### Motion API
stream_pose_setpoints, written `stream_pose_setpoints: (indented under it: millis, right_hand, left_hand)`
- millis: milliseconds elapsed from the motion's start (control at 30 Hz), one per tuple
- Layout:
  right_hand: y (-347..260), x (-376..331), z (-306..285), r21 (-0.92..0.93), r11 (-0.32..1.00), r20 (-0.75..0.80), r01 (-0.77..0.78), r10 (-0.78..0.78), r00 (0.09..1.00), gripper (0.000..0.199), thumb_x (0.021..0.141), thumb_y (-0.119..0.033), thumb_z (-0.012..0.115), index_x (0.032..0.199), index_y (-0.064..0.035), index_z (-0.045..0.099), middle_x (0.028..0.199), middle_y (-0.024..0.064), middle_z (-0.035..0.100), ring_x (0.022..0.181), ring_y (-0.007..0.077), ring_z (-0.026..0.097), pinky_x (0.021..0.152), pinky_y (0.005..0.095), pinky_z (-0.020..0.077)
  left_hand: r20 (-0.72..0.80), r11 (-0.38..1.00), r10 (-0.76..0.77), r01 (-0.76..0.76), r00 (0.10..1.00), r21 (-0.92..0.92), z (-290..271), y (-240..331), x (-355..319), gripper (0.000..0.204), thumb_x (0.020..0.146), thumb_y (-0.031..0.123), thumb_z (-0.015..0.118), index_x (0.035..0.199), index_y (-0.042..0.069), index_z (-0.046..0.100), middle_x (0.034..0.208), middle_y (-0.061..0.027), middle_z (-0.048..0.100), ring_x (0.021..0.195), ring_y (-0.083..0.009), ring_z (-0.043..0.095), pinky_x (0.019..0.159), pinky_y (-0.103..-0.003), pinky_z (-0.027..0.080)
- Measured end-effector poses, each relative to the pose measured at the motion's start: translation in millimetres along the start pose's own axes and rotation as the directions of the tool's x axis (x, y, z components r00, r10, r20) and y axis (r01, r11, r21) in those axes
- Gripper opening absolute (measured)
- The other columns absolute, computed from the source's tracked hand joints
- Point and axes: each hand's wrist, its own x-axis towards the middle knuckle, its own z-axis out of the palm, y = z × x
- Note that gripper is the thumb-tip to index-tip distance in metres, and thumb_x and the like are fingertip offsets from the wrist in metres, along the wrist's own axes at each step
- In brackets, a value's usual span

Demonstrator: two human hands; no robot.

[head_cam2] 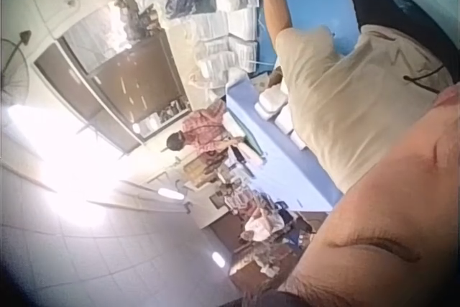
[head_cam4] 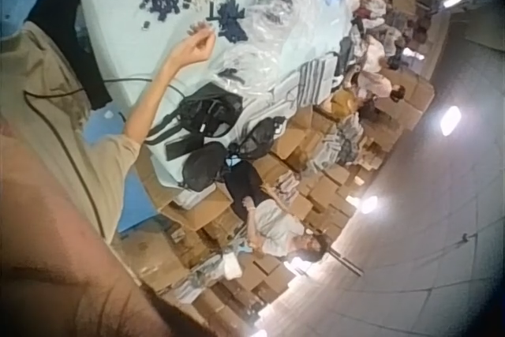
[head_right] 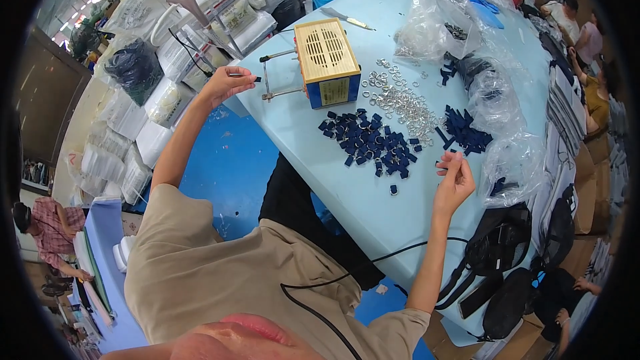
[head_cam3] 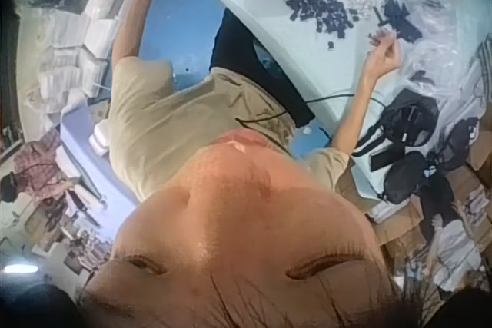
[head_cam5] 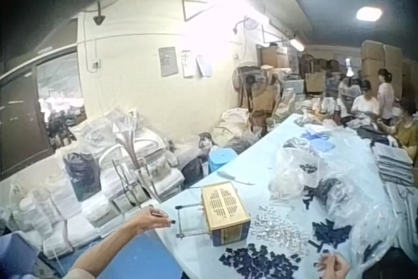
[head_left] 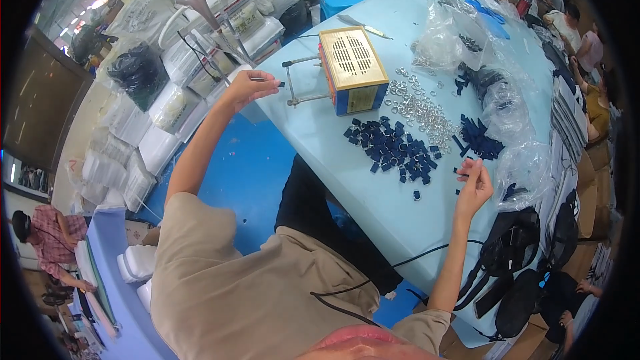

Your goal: Assembling plastic buckles by attaching metal rings to them at a workbench.

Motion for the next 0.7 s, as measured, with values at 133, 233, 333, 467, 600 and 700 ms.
stream_pose_setpoints:
  millis: [133,233,333,467,600,700]
  right_hand:
    - [-1.1,-0.1,1.7,-0.002,1.0,0.027,-0.012,0.012,1.0,0.036,0.106,-0.028,0.056,0.097,0.0037,0.072,0.084,0.0075,0.07,0.071,0.0112,0.064,0.061,0.0243,0.0487]
    - [0.0,0.6,2.5,-0.025,1.0,0.048,0.004,-0.003,0.999,0.037,0.106,-0.028,0.055,0.099,0.0042,0.072,0.084,0.0083,0.07,0.071,0.0117,0.065,0.06,0.0238,0.0488]
    - [-1.9,-0.4,1.1,-0.026,1.0,0.049,0.009,-0.008,0.999,0.037,0.106,-0.028,0.055,0.1,0.0045,0.072,0.084,0.0083,0.07,0.071,0.012,0.065,0.061,0.0238,0.049]
    - [-3.4,-1.0,2.4,-0.032,0.999,0.045,0.011,-0.009,0.999,0.037,0.106,-0.028,0.056,0.099,0.0048,0.072,0.084,0.0082,0.07,0.071,0.0121,0.065,0.061,0.0239,0.0492]
    - [-4.2,-1.5,3.5,-0.032,0.999,0.048,0.021,-0.02,0.999,0.036,0.106,-0.027,0.056,0.099,0.0048,0.072,0.083,0.0082,0.07,0.071,0.012,0.065,0.061,0.024,0.0493]
    - [-6.2,-2.1,2.5,-0.046,0.999,0.048,0.02,-0.018,0.999,0.036,0.106,-0.027,0.056,0.099,0.0047,0.072,0.083,0.0081,0.07,0.071,0.0119,0.065,0.06,0.0241,0.0492]
  left_hand:
    - [0.023,1.0,-0.018,0.018,1.0,0.022,13.8,6.0,-4.9,0.022,0.086,0.006,0.081,0.1,-0.003,0.066,0.103,-0.0139,0.072,0.095,-0.0215,0.074,0.09,-0.028,0.061]
    - [0.024,0.998,-0.049,0.047,0.999,0.042,18.9,10.0,-8.0,0.022,0.086,0.008,0.081,0.099,-0.002,0.067,0.102,-0.0128,0.073,0.094,-0.0205,0.074,0.088,-0.027,0.062]
    - [0.013,0.998,-0.042,0.042,0.999,0.052,22.1,9.9,-8.9,0.022,0.086,0.008,0.081,0.099,-0.001,0.067,0.103,-0.0127,0.073,0.093,-0.0195,0.074,0.087,-0.027,0.062]
    - [0.012,0.999,-0.025,0.024,1.0,0.042,24.7,9.3,-7.7,0.02,0.087,0.008,0.08,0.097,-0.001,0.067,0.104,-0.014,0.073,0.092,-0.0195,0.074,0.087,-0.027,0.062]
    - [0.013,0.998,0.025,-0.026,1.0,0.057,24.8,5.8,-7.3,0.018,0.087,0.009,0.08,0.095,-0.001,0.067,0.103,-0.0153,0.074,0.09,-0.0194,0.074,0.085,-0.028,0.062]
    - [-0.017,0.982,0.076,-0.072,0.997,0.175,34.6,6.5,-12.3,0.018,0.087,0.011,0.08,0.094,0.0,0.068,0.099,-0.016,0.074,0.085,-0.0185,0.074,0.08,-0.027,0.062]
